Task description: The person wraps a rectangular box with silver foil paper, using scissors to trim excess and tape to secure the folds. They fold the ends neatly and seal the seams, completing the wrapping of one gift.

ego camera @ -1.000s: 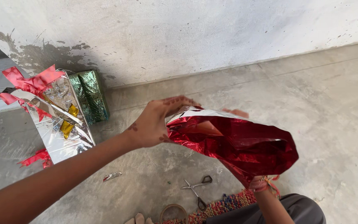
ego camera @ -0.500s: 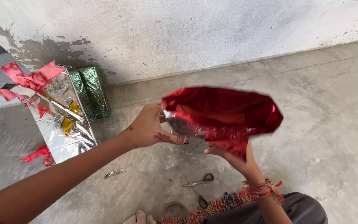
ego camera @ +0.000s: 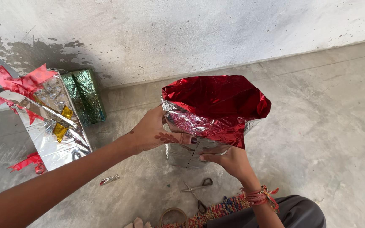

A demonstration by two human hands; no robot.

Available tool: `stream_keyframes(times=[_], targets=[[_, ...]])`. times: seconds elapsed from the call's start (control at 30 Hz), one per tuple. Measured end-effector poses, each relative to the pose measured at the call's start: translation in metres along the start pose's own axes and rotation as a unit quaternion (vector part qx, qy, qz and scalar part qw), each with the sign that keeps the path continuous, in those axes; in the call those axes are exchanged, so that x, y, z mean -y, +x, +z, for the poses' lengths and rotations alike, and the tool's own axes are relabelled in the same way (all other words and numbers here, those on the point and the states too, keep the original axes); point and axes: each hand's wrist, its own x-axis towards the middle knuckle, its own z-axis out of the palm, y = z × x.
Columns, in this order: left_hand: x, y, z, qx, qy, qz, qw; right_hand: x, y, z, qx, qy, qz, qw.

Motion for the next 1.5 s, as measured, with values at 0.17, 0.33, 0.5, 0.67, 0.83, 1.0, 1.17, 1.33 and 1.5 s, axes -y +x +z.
stream_keyframes(times=[0.17, 0.33, 0.5, 0.67, 0.83, 1.0, 1.17, 1.33, 1.5], targets=[[-0.006, -0.009, 0.005, -0.034, -0.069, 0.011, 0.997, 0.016, -0.010, -0.004, -0.031, 0.060, -0.048, 0.997], [-0.006, -0.004, 0.009, -0.009, -0.295, -0.026, 0.955, 0.043, -0.016, -0.026, -0.127, 0.279, -0.102, 0.946], [-0.013, 0.000, 0.016, -0.050, -0.317, -0.038, 0.946, 0.068, -0.002, -0.036, -0.138, 0.355, -0.086, 0.920], [-0.021, 0.003, 0.022, -0.121, -0.260, -0.023, 0.958, 0.077, 0.004, -0.034, -0.118, 0.408, -0.125, 0.897], [-0.030, 0.005, 0.027, -0.202, -0.145, -0.021, 0.968, 0.081, 0.003, -0.031, -0.169, 0.394, -0.103, 0.898], [-0.040, 0.004, 0.030, -0.239, -0.055, -0.052, 0.968, 0.094, 0.003, -0.030, -0.199, 0.351, -0.102, 0.909], [-0.048, 0.007, 0.027, -0.274, 0.069, -0.023, 0.959, 0.110, 0.004, -0.030, -0.245, 0.279, -0.049, 0.927], [-0.048, 0.003, 0.028, -0.381, 0.196, 0.136, 0.894, 0.117, 0.007, -0.025, -0.274, 0.244, -0.051, 0.929], [-0.044, 0.000, 0.039, -0.399, 0.139, 0.069, 0.904, 0.116, 0.010, -0.022, -0.297, 0.224, -0.062, 0.926]])
